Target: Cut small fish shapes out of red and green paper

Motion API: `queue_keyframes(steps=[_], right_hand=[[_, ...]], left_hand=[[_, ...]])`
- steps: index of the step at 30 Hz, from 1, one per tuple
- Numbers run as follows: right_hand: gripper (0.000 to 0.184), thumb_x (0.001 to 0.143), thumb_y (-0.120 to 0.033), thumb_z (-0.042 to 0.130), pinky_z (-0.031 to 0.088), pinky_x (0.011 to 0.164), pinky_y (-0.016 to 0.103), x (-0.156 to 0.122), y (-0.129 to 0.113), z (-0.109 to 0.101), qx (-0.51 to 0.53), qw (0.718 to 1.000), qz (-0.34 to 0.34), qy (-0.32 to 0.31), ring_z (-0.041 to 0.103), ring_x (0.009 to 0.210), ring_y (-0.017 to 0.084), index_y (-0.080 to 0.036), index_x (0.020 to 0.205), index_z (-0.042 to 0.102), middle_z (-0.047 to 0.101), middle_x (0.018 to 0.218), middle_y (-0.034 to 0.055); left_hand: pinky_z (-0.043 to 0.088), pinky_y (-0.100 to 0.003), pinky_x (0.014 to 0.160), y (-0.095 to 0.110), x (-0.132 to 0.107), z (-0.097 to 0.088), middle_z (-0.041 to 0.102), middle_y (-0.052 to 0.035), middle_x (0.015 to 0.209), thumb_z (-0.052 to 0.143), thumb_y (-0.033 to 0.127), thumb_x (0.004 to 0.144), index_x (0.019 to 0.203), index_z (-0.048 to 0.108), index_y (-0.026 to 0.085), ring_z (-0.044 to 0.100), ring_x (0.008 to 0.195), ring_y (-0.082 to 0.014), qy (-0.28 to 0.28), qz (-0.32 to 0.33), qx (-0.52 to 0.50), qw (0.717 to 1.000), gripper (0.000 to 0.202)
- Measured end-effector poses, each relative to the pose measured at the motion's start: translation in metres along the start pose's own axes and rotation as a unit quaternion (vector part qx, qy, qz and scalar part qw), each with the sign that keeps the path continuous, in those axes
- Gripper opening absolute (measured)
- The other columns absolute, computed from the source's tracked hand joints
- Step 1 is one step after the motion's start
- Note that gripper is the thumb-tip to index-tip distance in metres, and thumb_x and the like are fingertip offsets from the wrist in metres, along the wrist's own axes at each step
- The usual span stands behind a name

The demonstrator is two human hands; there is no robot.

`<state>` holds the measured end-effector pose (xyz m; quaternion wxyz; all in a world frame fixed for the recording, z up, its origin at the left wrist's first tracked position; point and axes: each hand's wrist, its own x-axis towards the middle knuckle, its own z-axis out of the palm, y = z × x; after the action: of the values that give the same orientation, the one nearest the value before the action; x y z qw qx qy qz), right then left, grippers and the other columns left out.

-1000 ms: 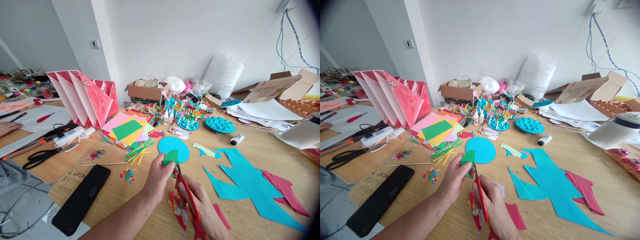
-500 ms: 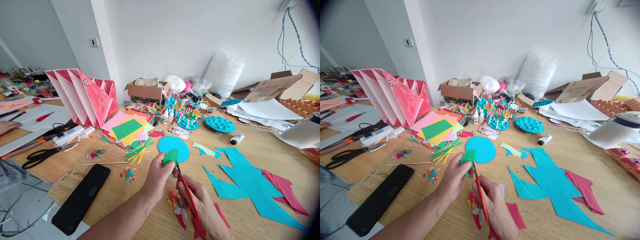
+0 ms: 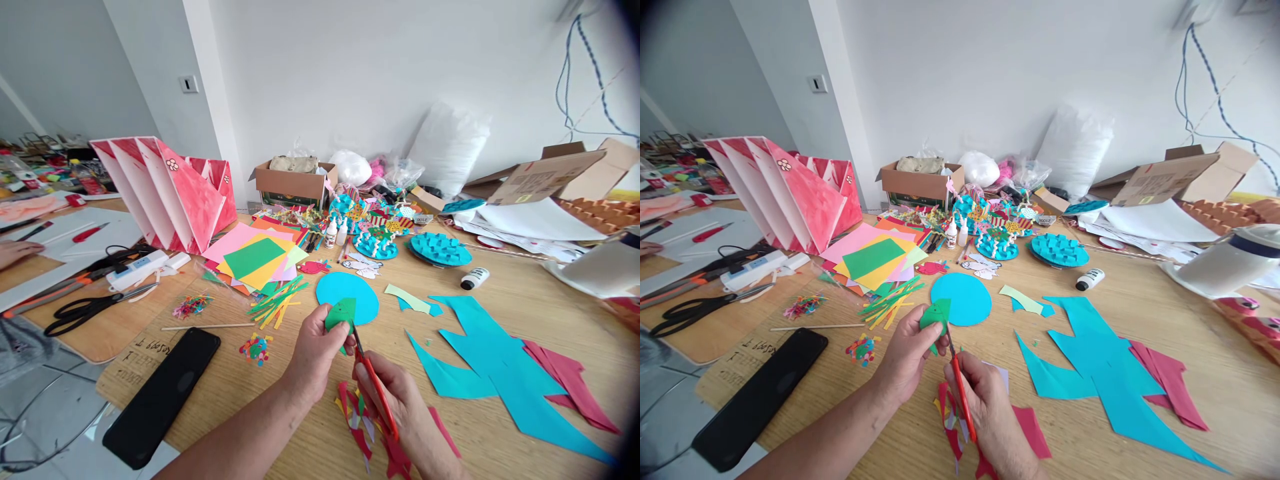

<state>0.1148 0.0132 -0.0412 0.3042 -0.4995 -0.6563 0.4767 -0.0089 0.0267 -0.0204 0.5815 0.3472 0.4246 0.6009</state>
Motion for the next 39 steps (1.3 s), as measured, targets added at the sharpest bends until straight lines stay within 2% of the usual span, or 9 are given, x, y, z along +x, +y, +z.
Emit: queue_keyframes(steps=[14,27,39], right_hand=[[0.037,0.08,-0.046,0.041,0.024,0.043,0.022,-0.0015,-0.0004,-0.0012,-0.025,1.0,-0.01,-0.009,0.025,0.052,0.011,-0.021,0.055,0.03,0.027,0.053,-0.0051],[0.038,0.078,-0.048,0.043,0.023,0.042,0.021,-0.0012,-0.0013,-0.0012,-0.029,0.999,-0.017,-0.005,0.025,0.051,0.011,-0.021,0.053,0.03,0.027,0.053,-0.0049],[0.036,0.081,-0.044,0.038,0.023,0.044,0.023,0.0008,0.0048,-0.0012,-0.06,0.998,-0.025,-0.009,0.024,0.051,0.011,-0.022,0.055,0.026,0.026,0.054,-0.0052]], left_hand=[[0.037,-0.021,0.05,0.0002,0.0009,-0.0015,0.052,0.0033,0.054,0.055,0.023,0.068,0.068,0.048,0.016,0.045,0.048,-0.0081,-0.002,-0.003,0.016,1.0,0.01],[0.037,-0.02,0.05,-0.002,-0.0006,-0.0034,0.051,0.0033,0.055,0.053,0.023,0.07,0.068,0.048,0.016,0.044,0.049,-0.0077,-0.01,0.003,0.006,1.0,0.009],[0.038,-0.02,0.05,-0.0021,0.0008,-0.0035,0.051,0.0032,0.056,0.052,0.021,0.071,0.07,0.048,0.015,0.044,0.05,-0.0075,-0.014,0.003,-0.002,1.0,0.007]])
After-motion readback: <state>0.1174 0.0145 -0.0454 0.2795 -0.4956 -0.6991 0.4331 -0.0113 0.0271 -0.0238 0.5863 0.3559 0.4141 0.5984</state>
